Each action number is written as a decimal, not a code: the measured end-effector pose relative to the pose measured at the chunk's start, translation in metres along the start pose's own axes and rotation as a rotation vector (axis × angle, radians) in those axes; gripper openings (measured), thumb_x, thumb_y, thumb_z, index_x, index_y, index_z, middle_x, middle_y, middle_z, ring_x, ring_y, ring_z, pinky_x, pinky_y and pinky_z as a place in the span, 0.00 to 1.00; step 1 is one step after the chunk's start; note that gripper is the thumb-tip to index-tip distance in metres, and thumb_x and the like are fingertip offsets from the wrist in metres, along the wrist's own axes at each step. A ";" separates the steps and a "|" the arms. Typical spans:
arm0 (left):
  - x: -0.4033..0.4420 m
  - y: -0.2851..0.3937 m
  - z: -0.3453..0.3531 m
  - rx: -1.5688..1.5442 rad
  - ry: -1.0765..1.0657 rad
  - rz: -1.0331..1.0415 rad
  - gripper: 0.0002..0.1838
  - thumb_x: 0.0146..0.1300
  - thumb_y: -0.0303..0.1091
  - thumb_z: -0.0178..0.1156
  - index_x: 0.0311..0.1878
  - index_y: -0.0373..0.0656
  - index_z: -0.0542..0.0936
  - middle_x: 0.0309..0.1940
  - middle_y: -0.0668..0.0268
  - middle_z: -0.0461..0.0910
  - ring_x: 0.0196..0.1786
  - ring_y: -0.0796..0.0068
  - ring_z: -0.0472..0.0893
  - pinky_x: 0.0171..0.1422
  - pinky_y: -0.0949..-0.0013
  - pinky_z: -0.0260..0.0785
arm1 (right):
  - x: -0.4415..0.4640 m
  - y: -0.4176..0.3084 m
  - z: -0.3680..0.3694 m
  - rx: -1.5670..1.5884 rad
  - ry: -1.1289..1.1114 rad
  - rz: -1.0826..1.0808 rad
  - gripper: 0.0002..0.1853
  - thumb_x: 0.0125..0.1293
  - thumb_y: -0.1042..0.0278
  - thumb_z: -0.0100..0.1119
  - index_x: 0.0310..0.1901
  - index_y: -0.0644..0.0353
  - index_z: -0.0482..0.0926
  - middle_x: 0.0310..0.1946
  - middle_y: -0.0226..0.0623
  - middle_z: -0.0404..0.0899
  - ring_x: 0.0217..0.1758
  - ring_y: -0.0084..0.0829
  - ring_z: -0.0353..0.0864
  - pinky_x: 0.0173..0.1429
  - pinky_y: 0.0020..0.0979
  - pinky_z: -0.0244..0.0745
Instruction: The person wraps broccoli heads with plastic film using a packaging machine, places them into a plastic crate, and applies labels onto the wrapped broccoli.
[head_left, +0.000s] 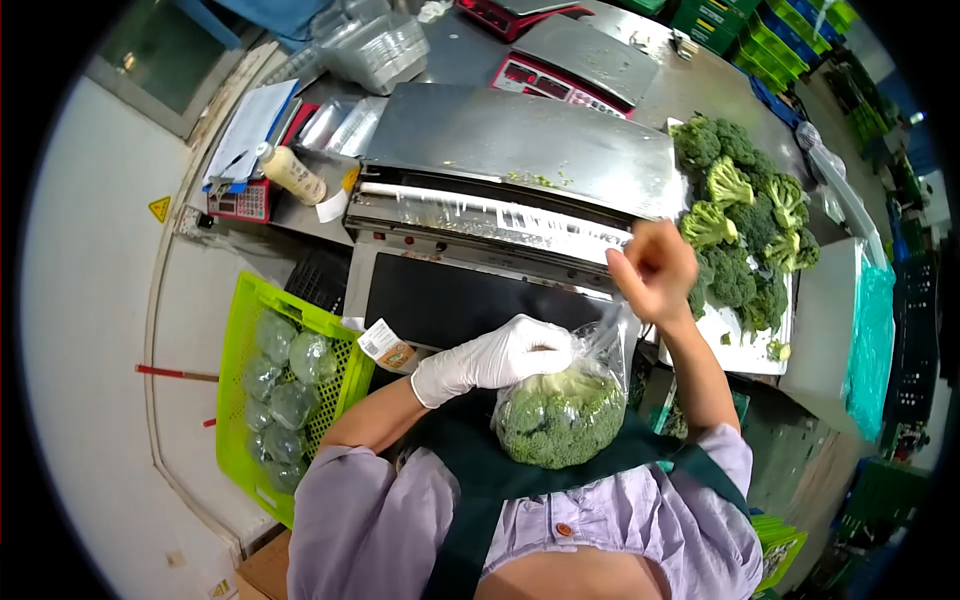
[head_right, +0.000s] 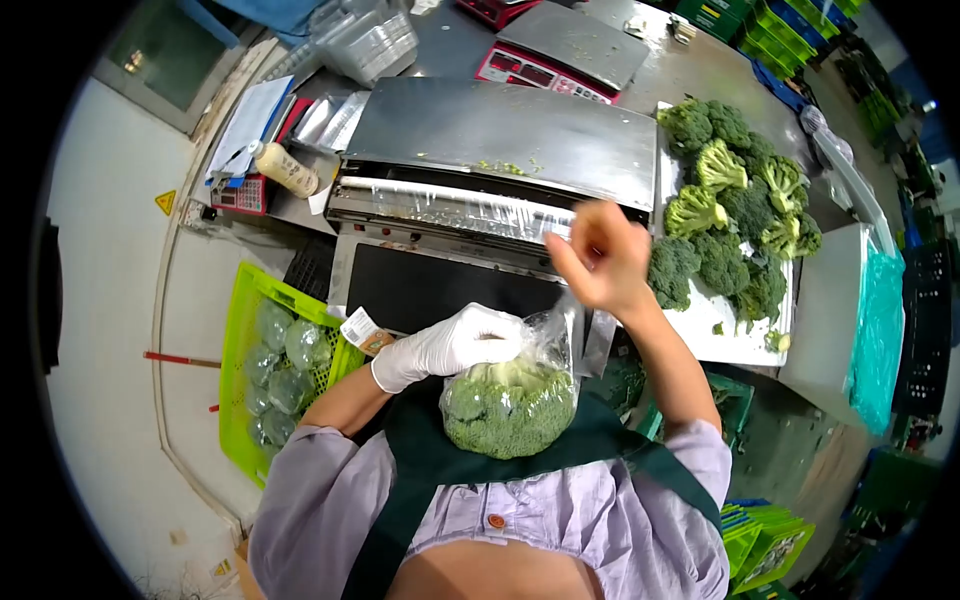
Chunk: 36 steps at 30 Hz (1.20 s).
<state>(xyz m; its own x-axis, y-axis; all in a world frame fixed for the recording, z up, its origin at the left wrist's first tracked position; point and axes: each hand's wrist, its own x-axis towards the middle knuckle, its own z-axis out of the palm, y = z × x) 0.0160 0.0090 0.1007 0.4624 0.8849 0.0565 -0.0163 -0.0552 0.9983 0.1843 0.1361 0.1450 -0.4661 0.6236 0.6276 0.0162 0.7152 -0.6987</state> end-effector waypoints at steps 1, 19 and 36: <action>0.005 0.001 -0.002 0.033 -0.096 -0.061 0.10 0.61 0.30 0.56 0.41 0.33 0.79 0.30 0.58 0.79 0.36 0.70 0.79 0.43 0.69 0.70 | 0.013 0.001 0.009 0.062 -0.012 -0.017 0.11 0.53 0.76 0.64 0.24 0.61 0.67 0.09 0.24 0.61 0.11 0.14 0.57 0.15 0.19 0.50; -0.025 -0.026 0.043 -0.561 0.290 -0.241 0.16 0.71 0.36 0.44 0.57 0.38 0.69 0.54 0.64 0.72 0.56 0.74 0.73 0.63 0.69 0.64 | -0.025 -0.019 0.044 -0.092 -0.543 -0.001 0.14 0.67 0.60 0.49 0.36 0.64 0.77 0.47 0.48 0.78 0.42 0.42 0.73 0.51 0.40 0.70; -0.016 -0.018 -0.004 -0.129 0.206 0.071 0.56 0.54 0.78 0.34 0.64 0.27 0.62 0.66 0.52 0.59 0.66 0.65 0.64 0.69 0.64 0.56 | -0.065 -0.001 -0.021 0.555 -0.579 0.973 0.29 0.45 0.65 0.78 0.48 0.67 0.76 0.44 0.33 0.77 0.51 0.22 0.73 0.59 0.27 0.67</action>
<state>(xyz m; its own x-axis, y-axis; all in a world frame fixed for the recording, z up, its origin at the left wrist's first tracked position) 0.0048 -0.0024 0.0820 0.2656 0.9573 0.1143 -0.1613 -0.0727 0.9842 0.2333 0.1019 0.1123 -0.7909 0.4870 -0.3705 0.2620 -0.2776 -0.9243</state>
